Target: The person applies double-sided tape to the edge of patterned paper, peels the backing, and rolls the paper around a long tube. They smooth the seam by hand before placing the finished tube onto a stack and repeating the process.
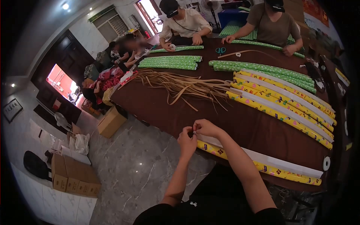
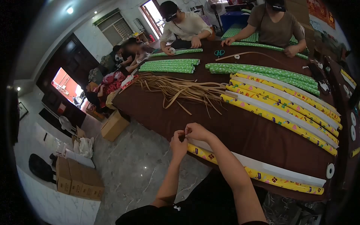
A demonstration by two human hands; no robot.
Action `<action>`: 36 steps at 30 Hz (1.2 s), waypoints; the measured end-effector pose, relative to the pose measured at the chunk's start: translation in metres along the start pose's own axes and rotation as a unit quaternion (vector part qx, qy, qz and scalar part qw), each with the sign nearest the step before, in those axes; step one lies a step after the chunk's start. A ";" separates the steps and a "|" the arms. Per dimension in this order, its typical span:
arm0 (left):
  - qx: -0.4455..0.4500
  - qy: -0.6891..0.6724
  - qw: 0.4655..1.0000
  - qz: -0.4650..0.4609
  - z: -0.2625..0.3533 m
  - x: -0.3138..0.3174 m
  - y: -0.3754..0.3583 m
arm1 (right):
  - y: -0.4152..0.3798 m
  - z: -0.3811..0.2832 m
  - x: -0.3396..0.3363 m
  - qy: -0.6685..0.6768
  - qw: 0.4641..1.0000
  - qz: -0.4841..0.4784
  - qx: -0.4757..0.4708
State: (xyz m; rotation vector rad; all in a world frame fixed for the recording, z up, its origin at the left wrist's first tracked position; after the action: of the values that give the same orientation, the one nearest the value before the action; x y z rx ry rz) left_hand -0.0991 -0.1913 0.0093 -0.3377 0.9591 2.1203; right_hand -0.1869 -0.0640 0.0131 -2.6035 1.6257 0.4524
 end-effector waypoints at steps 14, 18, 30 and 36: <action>-0.256 -0.222 0.919 -0.202 -0.031 -0.006 0.030 | -0.009 -0.015 -0.001 -0.156 0.984 0.064 -0.061; -0.268 -0.229 0.917 -0.185 -0.023 -0.008 0.030 | -0.012 -0.020 -0.006 -0.174 0.982 0.051 -0.055; -0.246 -0.238 0.925 -0.163 -0.024 -0.005 0.023 | -0.013 -0.024 -0.005 -0.247 0.969 0.026 -0.018; -0.240 -0.250 0.926 -0.150 -0.018 -0.006 0.017 | -0.011 -0.020 -0.004 -0.209 0.977 0.037 0.016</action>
State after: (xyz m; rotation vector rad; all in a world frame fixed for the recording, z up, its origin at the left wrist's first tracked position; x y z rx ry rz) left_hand -0.1090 -0.2150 0.0095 -0.1510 0.0776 1.9864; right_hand -0.1748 -0.0591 0.0326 -2.2276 1.5665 0.8969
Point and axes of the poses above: each hand's wrist, its own y-axis towards the middle knuckle, its own x-axis out of the palm, z = x × y, the point moved 2 cm from there along y, towards the middle knuckle, and after that the axes turned 15 degrees about z, right-handed, at the moved point
